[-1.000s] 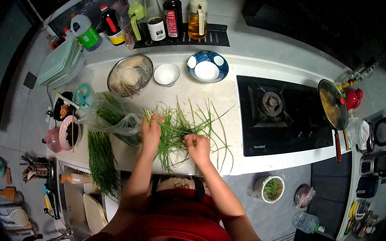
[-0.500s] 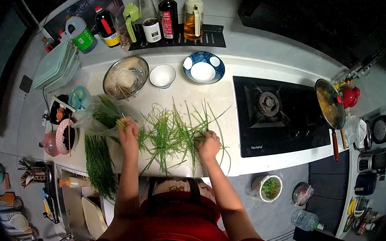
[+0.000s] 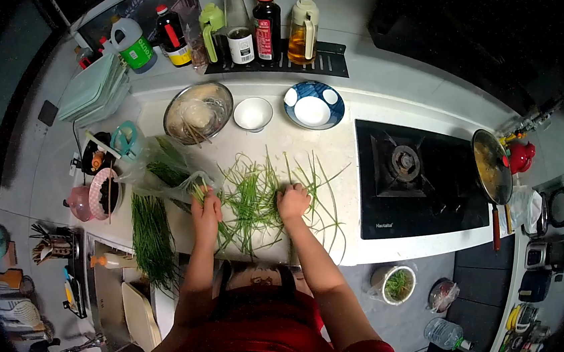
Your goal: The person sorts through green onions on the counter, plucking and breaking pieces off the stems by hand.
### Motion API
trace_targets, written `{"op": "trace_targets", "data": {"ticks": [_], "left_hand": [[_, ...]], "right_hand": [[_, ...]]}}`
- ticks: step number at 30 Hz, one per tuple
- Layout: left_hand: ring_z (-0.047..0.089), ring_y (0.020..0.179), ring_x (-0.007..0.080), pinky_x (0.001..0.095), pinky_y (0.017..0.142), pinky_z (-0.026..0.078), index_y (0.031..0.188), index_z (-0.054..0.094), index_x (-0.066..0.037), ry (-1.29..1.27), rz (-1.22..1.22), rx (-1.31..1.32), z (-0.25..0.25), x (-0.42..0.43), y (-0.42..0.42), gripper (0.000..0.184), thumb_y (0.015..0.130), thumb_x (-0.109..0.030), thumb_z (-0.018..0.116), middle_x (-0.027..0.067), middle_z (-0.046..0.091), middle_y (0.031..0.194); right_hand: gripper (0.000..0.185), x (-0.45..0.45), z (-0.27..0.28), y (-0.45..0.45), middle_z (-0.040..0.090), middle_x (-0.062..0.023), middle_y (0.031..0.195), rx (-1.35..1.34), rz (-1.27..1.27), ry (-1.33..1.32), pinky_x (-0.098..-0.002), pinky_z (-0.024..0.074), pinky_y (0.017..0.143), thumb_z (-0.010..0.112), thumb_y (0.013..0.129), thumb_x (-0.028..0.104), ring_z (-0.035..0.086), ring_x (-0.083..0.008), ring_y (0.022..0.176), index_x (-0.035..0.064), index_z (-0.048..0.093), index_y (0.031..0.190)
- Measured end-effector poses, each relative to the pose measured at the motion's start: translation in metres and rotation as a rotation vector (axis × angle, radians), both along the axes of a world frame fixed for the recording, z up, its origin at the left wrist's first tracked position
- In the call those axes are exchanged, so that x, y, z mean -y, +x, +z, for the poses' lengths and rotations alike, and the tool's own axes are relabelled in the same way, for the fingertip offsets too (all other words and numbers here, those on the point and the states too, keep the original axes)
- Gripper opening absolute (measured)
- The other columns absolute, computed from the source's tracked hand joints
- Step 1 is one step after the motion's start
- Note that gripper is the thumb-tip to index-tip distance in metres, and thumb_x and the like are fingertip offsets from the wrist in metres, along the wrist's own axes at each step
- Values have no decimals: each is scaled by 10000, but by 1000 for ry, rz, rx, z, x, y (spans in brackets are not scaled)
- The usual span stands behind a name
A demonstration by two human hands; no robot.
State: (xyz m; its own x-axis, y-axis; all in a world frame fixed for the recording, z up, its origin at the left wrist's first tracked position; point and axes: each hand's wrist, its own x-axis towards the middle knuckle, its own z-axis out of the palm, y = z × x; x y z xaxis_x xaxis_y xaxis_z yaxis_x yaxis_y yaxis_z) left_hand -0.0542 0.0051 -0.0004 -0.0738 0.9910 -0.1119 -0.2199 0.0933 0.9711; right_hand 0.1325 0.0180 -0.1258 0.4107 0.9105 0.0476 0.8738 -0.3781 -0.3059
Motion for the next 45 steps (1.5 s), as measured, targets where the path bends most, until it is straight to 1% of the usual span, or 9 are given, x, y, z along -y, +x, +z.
{"op": "trace_targets", "data": {"ticks": [3,7,8,12,14,26,32,39,45], "left_hand": [[280,501,50,248,437,241,927,450,-62,9,14,-20,-6,3,0,136,888,-192,443,-22,368,636],[305,525,50,255,463,269,730,482,-36,56,31,-213,-1,3,5,191,846,-178,537,-41,377,598],[300,519,51,258,463,272,695,476,-31,57,15,-248,3,3,9,210,838,-167,549,-44,370,581],[440,554,64,235,522,370,743,576,4,106,-2,-312,2,-3,27,141,776,-124,626,-14,523,630],[543,670,78,226,606,431,872,623,4,110,-66,-316,2,-8,34,182,739,-114,660,38,618,768],[564,642,107,249,593,442,806,611,11,149,-272,-344,6,-14,65,183,744,-156,653,69,624,730],[564,656,233,303,604,430,776,589,-15,397,-126,-750,26,-23,61,144,745,-150,630,100,583,722],[568,653,265,321,605,437,773,592,-16,317,-122,-665,12,-39,47,164,736,-171,635,118,591,720],[544,639,81,249,565,428,816,629,4,101,-343,-354,31,-19,61,203,749,-185,658,37,621,712]], "right_hand": [[168,-3,-10,4,538,-52,891,-21,-1,-36,-391,403,716,629,672,306,513,-244,870,159,629,753],[143,0,0,8,569,-58,791,-292,6,287,-372,429,638,646,623,164,541,-252,750,113,624,755],[127,2,3,10,585,-59,731,-447,62,449,-315,441,605,661,635,98,555,-217,686,62,613,747],[134,13,62,6,589,-35,724,-1067,75,312,-216,414,652,655,724,114,516,-86,715,3,595,772],[132,21,87,5,583,-25,725,-1119,121,320,-215,411,666,655,722,103,508,-81,713,3,590,778],[83,40,120,17,572,2,757,-1285,193,286,-219,391,718,612,778,89,511,-79,744,11,600,802],[109,47,139,24,590,-27,796,-1431,158,200,-218,385,746,604,778,89,516,-95,790,-3,621,834],[183,50,139,32,609,-61,919,-1659,109,49,-207,389,812,513,834,93,531,-101,880,-30,598,940],[203,50,142,29,608,-75,951,-1684,136,30,-209,387,834,491,847,96,534,-108,919,-30,586,975]]}}
